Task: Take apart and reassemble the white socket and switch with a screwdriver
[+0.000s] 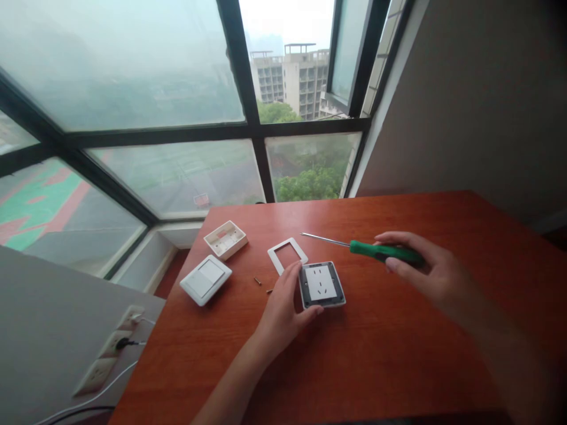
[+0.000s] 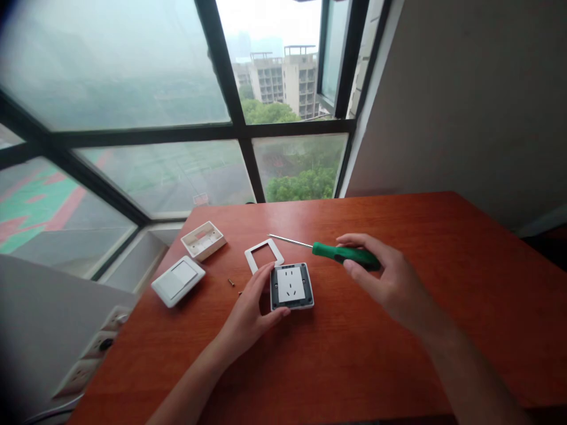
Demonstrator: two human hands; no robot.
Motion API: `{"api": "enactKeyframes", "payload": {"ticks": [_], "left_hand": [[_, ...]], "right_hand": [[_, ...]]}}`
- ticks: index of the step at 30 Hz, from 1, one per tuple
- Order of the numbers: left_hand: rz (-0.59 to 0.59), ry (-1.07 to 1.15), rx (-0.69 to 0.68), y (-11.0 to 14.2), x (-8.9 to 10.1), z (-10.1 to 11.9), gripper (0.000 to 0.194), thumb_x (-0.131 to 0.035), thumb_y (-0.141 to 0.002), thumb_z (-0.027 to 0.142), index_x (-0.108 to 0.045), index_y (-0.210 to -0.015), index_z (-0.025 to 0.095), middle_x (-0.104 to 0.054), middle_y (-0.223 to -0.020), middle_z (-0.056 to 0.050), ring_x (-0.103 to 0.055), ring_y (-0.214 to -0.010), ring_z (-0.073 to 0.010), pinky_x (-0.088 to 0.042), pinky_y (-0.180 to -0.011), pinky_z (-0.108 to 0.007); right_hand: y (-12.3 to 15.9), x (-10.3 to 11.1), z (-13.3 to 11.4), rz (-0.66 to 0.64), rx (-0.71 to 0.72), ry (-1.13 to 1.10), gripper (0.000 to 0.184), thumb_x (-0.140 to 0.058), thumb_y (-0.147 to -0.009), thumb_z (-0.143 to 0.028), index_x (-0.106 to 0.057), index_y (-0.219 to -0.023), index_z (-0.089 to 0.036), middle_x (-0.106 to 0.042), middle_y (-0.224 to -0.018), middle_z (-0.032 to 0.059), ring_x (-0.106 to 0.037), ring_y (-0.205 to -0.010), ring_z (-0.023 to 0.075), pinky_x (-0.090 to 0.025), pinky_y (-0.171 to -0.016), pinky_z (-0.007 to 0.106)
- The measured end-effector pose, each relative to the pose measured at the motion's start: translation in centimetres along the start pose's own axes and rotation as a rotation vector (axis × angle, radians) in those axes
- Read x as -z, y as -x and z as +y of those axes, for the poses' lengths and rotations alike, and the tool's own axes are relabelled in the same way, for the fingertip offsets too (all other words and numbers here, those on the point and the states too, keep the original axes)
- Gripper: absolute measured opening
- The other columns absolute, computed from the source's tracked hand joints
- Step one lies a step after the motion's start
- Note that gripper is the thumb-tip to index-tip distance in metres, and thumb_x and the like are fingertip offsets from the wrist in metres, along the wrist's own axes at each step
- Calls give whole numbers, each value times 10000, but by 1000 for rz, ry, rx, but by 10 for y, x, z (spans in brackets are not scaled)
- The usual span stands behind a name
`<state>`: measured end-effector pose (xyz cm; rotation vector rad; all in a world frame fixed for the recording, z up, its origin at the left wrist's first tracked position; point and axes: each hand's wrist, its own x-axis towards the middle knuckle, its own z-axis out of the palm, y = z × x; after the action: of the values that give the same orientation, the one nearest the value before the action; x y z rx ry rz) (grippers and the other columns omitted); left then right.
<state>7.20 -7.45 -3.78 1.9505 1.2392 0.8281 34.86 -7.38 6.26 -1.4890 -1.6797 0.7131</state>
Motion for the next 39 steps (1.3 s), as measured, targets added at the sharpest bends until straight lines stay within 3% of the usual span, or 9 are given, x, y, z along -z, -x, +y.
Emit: {"api": "enactKeyframes", "payload": {"ticks": [5,11,19,39], "left_hand": [[-9,21,-7,0,0,-4,885,-805,-705,270,-321,-1446,278,-375,-1487,-118,-366,-1368,-311,-340,-1122,-488],[4,44,-29,-1,0,-3,946,-834,-662,259,-315,-1453,273,-407,-1462,-130,-387,-1351,-330,-331,-1121,-511],[9,32,-23,0,0,2,937,-831,-665,230,-320,-1449,270,-405,-1471,-118,-389,-1353,-310,-324,-1132,-487],[9,32,-34,-1,0,2,912,-824,-670,238,-338,-1441,262,-404,-1474,-111,-389,-1357,-296,-321,-1143,-461]], "right_hand": [[-11,25,-56,-22,182,275,229,-628,-828,-417,-663,-1013,-286,-723,-915,5,-676,-744,205,-499,-633,306],[-22,12,-91,-135,330,380,138,-619,-830,-352,-660,-917,-254,-705,-797,-16,-639,-656,157,-450,-574,271],[-28,-7,-97,-167,381,490,60,-599,-795,-261,-633,-802,-211,-637,-655,-37,-575,-571,115,-360,-529,239],[-31,-16,-89,-204,380,497,38,-597,-803,-239,-613,-802,-205,-627,-662,-29,-563,-588,122,-338,-539,247]]}}
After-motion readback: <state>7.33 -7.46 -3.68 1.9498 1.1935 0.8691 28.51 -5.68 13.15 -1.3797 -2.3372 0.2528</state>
